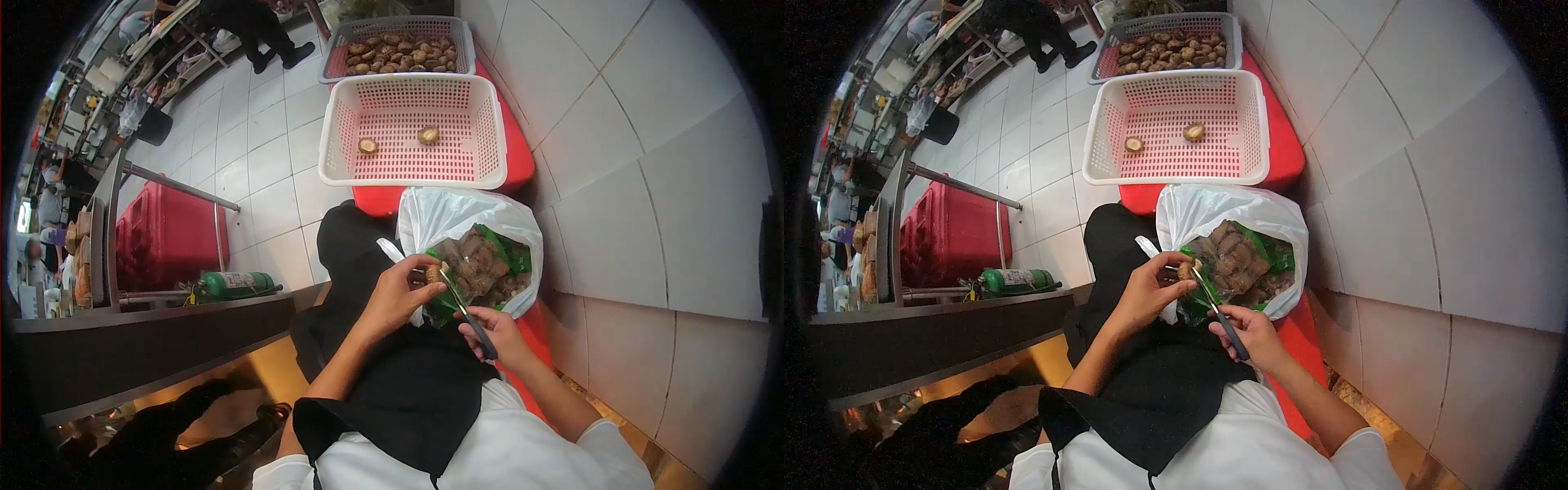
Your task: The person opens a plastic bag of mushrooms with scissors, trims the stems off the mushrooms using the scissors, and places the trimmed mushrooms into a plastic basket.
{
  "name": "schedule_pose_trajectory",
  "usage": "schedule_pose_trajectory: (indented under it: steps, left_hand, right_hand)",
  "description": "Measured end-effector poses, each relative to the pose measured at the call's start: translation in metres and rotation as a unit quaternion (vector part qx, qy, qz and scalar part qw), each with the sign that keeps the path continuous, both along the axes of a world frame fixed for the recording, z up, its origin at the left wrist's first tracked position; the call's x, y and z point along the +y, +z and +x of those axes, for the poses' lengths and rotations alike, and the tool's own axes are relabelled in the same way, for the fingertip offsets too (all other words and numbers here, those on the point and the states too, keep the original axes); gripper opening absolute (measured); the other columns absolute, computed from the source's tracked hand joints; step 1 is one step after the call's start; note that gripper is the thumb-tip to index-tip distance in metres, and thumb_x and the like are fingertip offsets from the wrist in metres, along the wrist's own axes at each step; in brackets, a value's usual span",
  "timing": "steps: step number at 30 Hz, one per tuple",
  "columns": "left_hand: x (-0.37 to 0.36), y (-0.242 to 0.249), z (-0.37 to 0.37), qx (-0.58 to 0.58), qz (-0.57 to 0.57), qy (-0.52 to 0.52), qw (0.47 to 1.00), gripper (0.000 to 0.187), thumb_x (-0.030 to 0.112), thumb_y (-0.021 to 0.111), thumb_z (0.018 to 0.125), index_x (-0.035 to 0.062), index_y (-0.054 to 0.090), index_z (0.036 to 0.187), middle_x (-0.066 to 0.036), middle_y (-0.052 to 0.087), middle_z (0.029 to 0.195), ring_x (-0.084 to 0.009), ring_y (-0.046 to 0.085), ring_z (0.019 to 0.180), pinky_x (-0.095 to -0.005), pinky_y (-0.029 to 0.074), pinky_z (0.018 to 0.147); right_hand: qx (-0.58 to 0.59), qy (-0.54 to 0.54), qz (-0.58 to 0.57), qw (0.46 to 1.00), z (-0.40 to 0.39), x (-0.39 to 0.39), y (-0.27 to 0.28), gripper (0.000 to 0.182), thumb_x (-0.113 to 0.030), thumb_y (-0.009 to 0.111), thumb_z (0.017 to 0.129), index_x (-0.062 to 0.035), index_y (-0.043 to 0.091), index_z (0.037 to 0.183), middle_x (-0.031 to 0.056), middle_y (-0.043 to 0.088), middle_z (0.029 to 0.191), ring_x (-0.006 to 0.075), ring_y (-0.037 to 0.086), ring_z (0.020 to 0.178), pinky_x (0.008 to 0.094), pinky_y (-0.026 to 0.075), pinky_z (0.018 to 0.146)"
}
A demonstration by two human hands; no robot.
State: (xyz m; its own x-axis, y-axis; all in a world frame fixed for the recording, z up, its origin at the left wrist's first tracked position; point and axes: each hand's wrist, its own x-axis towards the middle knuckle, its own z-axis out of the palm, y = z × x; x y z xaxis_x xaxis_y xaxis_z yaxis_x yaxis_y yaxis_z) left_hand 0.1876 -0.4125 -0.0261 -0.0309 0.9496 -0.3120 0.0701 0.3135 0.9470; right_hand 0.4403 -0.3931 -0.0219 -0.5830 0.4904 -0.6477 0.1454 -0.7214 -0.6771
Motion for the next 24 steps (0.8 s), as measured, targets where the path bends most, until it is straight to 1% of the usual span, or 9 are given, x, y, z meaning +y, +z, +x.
schedule_pose_trajectory:
  steps: [3,6,9,12,13,14,18,21,24]
  left_hand:
    - [0.001,0.004,0.000,-0.001,-0.019,0.009,1.000,0.044,0.015,0.081,0.095,0.0016,0.063,0.133,-0.008,0.072,0.112,-0.0133,0.069,0.100,-0.0288,0.057,0.087]
    - [0.000,-0.004,-0.004,-0.085,-0.019,0.043,0.995,0.042,0.013,0.080,0.093,0.0015,0.065,0.130,-0.008,0.071,0.111,-0.0127,0.069,0.095,-0.0277,0.057,0.083]
    - [0.000,-0.013,-0.007,-0.105,-0.018,0.038,0.994,0.042,0.014,0.080,0.094,0.0017,0.065,0.131,-0.006,0.070,0.111,-0.0108,0.067,0.094,-0.0260,0.055,0.083]
    - [0.002,-0.009,-0.005,-0.136,-0.022,0.031,0.990,0.042,0.015,0.079,0.095,0.0003,0.064,0.131,-0.007,0.070,0.112,-0.0110,0.068,0.095,-0.0262,0.056,0.083]
    - [0.002,-0.009,-0.005,-0.148,-0.023,0.032,0.988,0.042,0.015,0.079,0.095,0.0001,0.064,0.131,-0.007,0.070,0.112,-0.0110,0.068,0.095,-0.0262,0.056,0.083]
    - [0.002,-0.010,-0.005,-0.160,-0.023,0.033,0.986,0.042,0.015,0.079,0.096,0.0000,0.064,0.131,-0.007,0.070,0.113,-0.0110,0.068,0.095,-0.0262,0.056,0.082]
    - [0.002,-0.009,-0.007,-0.172,-0.026,0.040,0.984,0.039,0.016,0.077,0.098,0.0001,0.064,0.131,-0.007,0.071,0.111,-0.0111,0.069,0.094,-0.0253,0.055,0.079]
    - [0.002,-0.007,-0.015,-0.179,-0.014,0.058,0.982,0.035,0.017,0.074,0.100,0.0001,0.064,0.129,-0.007,0.073,0.105,-0.0116,0.069,0.090,-0.0245,0.054,0.074]
    - [0.015,-0.003,-0.027,-0.130,0.034,0.108,0.985,0.032,0.019,0.068,0.104,-0.0001,0.064,0.130,-0.008,0.074,0.105,-0.0126,0.069,0.088,-0.0259,0.056,0.074]
  right_hand:
    - [0.010,-0.037,-0.046,0.998,0.000,0.001,0.005,0.037,-0.019,0.076,0.098,-0.0032,0.067,0.129,-0.0020,0.058,0.070,0.0059,0.054,0.051,0.0209,0.041,0.045]
    - [0.009,-0.060,-0.056,0.997,0.004,0.002,0.005,0.035,-0.019,0.076,0.098,-0.0024,0.067,0.128,-0.0018,0.058,0.070,0.0063,0.054,0.051,0.0215,0.042,0.045]
    - [-0.021,-0.035,-0.010,0.999,0.010,0.001,-0.003,0.039,-0.020,0.076,0.098,-0.0011,0.066,0.131,-0.0018,0.059,0.071,0.0068,0.055,0.054,0.0226,0.042,0.047]
    - [-0.061,-0.020,0.053,0.997,0.016,-0.005,-0.019,0.045,-0.022,0.078,0.097,0.0006,0.065,0.134,0.0001,0.064,0.076,0.0088,0.060,0.060,0.0238,0.045,0.052]
    - [-0.073,-0.021,0.103,0.992,0.018,-0.009,-0.030,0.047,-0.024,0.079,0.096,0.0017,0.065,0.133,0.0021,0.067,0.078,0.0098,0.062,0.063,0.0251,0.047,0.054]
    - [-0.084,-0.022,0.152,0.985,0.020,-0.013,-0.044,0.049,-0.025,0.081,0.095,0.0029,0.066,0.133,0.0040,0.069,0.080,0.0109,0.064,0.065,0.0264,0.048,0.056]
    - [-0.199,0.039,0.314,0.927,0.010,-0.009,-0.034,0.055,-0.032,0.086,0.089,0.0043,0.069,0.126,0.0118,0.075,0.083,0.0161,0.069,0.069,0.0318,0.052,0.063]
    - [-0.240,0.070,0.342,0.906,0.004,-0.004,-0.020,0.056,-0.038,0.086,0.086,0.0025,0.071,0.122,0.0157,0.073,0.078,0.0212,0.071,0.068,0.0358,0.053,0.064]
    - [-0.260,0.076,0.364,0.891,0.002,-0.003,-0.012,0.054,-0.040,0.085,0.086,0.0000,0.072,0.121,0.0162,0.072,0.076,0.0254,0.072,0.068,0.0371,0.054,0.064]
